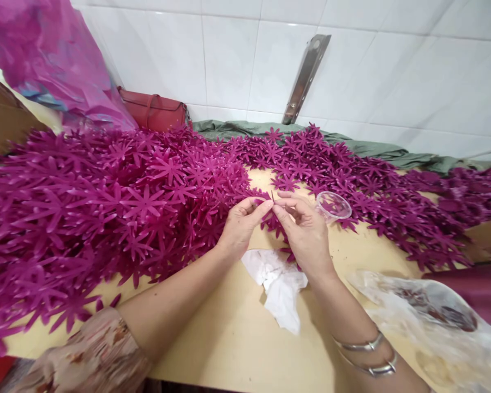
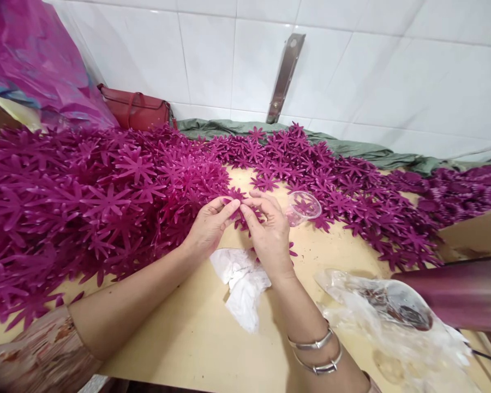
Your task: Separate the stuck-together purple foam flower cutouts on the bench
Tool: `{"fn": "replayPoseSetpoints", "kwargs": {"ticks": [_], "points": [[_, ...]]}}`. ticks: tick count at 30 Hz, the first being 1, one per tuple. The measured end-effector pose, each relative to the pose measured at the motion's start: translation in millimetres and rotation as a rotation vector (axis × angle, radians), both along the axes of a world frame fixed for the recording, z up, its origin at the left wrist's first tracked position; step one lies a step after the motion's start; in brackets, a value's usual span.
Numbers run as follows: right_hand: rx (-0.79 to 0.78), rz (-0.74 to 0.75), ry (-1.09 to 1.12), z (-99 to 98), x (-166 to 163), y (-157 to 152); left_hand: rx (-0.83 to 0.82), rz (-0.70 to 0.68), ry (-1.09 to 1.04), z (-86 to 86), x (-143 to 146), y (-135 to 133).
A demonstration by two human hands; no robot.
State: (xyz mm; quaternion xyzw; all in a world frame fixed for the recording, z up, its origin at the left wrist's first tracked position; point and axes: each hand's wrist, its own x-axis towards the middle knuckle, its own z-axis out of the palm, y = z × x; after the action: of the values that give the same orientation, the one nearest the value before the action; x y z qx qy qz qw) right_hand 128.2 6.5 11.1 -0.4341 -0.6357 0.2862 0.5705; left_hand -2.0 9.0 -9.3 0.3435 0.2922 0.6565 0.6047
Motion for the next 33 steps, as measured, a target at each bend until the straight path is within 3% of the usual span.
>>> {"fn": "replayPoseSetpoints", "kwargs": {"ticks": [5, 9, 13, 17, 24, 28, 33], "points": [[-0.283, 0.192, 0.477, -7.6, -7, 1, 0.053, -0.013, 0.049, -3.1, 0, 0], [-0.390, 0.224, 0.691, -9.0, -14, 1, 0.045, -0.004, 0.038, -1.7, 2, -1], [-0.380, 0.197, 0.751, -7.8, -12, 3, 0.000, 0.001, 0.009, 1.4, 3, -2], [-0.338, 0.119, 0.805, -10.4, -4, 9, -0.076, 0.097, -0.048, 4.7, 1, -2], [-0.442, 0.125, 0.887, -9.2, -1, 12, -0.153, 0.191, -0.129, 4.1, 1, 0], [-0.513, 0.212, 0.868, -4.3, 0, 10, -0.123, 0.182, -0.144, 4.7, -2, 0], [-0.434, 0.104, 0.711, -8.2, -4, 7, -0.020, 0.151, -0.033, 8.0, 0, -4]]}}
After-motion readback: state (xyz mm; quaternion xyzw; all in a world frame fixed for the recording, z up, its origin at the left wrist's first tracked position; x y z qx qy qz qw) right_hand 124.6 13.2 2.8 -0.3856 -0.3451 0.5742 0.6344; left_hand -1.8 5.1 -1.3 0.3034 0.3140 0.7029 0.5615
